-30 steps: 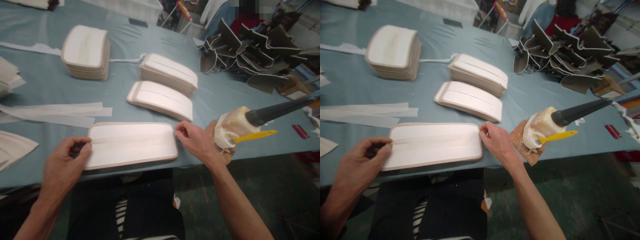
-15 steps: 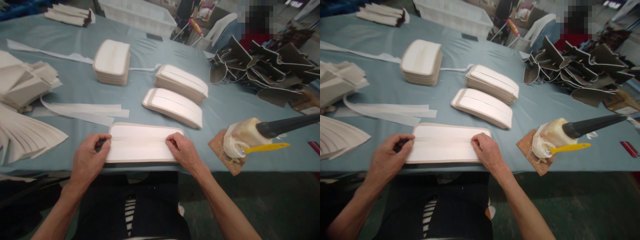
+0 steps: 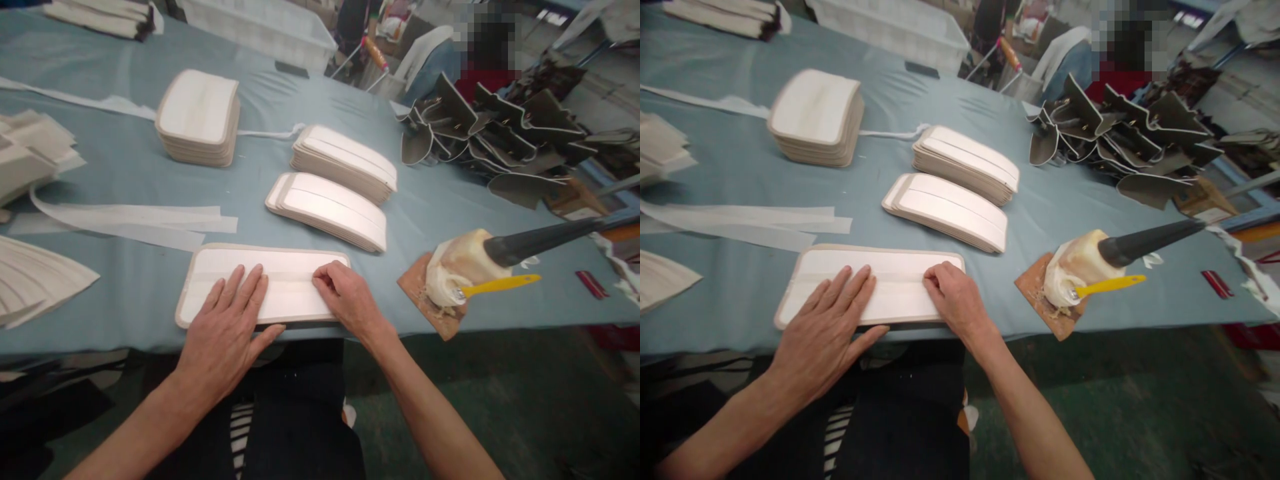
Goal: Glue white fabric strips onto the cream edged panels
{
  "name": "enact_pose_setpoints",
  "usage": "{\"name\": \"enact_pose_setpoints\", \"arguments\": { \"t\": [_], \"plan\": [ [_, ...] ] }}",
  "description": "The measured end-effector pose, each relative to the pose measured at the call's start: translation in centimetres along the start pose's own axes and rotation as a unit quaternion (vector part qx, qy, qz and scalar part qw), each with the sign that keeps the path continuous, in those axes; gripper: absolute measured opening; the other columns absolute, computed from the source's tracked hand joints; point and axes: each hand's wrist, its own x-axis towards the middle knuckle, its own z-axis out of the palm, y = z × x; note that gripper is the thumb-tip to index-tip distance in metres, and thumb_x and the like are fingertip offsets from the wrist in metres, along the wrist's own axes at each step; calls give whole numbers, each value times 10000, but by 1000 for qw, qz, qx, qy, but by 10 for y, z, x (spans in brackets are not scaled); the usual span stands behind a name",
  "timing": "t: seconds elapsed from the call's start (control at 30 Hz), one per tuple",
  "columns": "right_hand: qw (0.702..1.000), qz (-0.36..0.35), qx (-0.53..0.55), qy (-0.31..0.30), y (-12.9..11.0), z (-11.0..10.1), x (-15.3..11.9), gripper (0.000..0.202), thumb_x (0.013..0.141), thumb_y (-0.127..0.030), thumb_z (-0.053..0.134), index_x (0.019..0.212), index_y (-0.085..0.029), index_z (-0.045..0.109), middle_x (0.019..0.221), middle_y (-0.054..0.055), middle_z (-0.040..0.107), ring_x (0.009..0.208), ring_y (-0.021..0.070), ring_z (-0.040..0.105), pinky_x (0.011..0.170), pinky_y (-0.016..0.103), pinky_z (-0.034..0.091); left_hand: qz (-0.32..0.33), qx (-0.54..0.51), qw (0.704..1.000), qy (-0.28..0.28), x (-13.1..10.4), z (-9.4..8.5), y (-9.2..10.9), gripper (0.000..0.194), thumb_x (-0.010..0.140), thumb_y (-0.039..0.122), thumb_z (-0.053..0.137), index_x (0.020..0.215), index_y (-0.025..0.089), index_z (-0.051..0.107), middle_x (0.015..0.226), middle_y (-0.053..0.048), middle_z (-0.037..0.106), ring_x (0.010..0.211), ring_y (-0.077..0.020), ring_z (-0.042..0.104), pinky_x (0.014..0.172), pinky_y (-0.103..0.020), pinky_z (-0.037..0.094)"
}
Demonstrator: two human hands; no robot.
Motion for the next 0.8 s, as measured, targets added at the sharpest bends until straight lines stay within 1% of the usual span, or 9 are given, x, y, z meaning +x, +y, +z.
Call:
{"name": "enact_pose_setpoints", "arguments": {
  "t": [0.1,0.13,0.2,0.27,0.37,0.47,0.57,0.7,0.8],
  "plan": [
    [997,-11,-75,19,-10,0,-4,237,1081,-222,513,1021,-198,741,1018,116,751,944,249,693,867,360,534,-5,9,1000,-2,-3,4,-1,792,1035,597,489,1605,48,493,1713,-230,430,1607,-449,382,1281,-608,368],
    [995,-29,-98,19,-17,2,-6,256,1091,-237,506,1072,-193,757,1084,135,763,999,265,696,912,383,541,-4,9,1000,-5,-4,4,-1,799,1023,596,520,1606,50,492,1718,-228,420,1607,-449,382,1284,-606,364],
    [988,-94,-121,5,-31,8,-9,298,1101,-306,529,1252,-178,752,1331,168,743,1193,305,670,1061,447,518,-4,10,1000,-11,-4,3,-1,807,992,567,595,1609,57,492,1729,-218,403,1605,-453,384,1288,-607,358],
    [979,-160,-122,-22,-46,18,-13,483,1095,-429,562,1480,-150,646,1587,167,608,1417,341,561,1204,500,436,-9,10,1000,-17,-4,2,0,828,959,523,654,1619,55,478,1734,-207,393,1605,-454,382,1290,-609,359],
    [973,-180,-131,-54,-56,34,-21,757,1068,-596,559,1641,-108,473,1727,159,445,1579,359,400,1299,545,327,-23,-1,999,-36,-3,1,0,841,931,473,695,1624,51,473,1730,-200,400,1612,-445,372,1293,-600,365],
    [974,-148,-159,-65,-47,37,-33,777,1052,-639,566,1635,-131,490,1751,165,396,1613,364,358,1320,571,274,-26,-7,999,-45,-2,0,-1,829,935,479,703,1616,58,488,1726,-213,398,1622,-438,357,1303,-597,353],
    [971,-127,-192,-62,-28,27,-45,790,1034,-635,602,1632,-131,493,1753,187,382,1611,383,362,1300,577,297,-15,3,999,-28,-3,2,-1,860,941,510,703,1622,39,467,1730,-225,381,1614,-457,364,1292,-620,355],
    [965,-104,-237,-42,-5,14,-59,783,1030,-557,630,1641,-99,459,1746,222,382,1603,406,367,1268,585,329,-21,2,1000,-20,-2,2,2,867,949,545,699,1610,28,483,1720,-210,402,1593,-452,405,1281,-611,378],
    [963,-101,-251,-17,3,15,-66,760,1041,-508,611,1658,-107,422,1750,229,371,1602,402,369,1256,578,336,-36,-5,999,-7,-4,1,4,916,919,652,707,1594,61,524,1704,-182,441,1581,-423,437,1294,-564,382]
  ]
}}
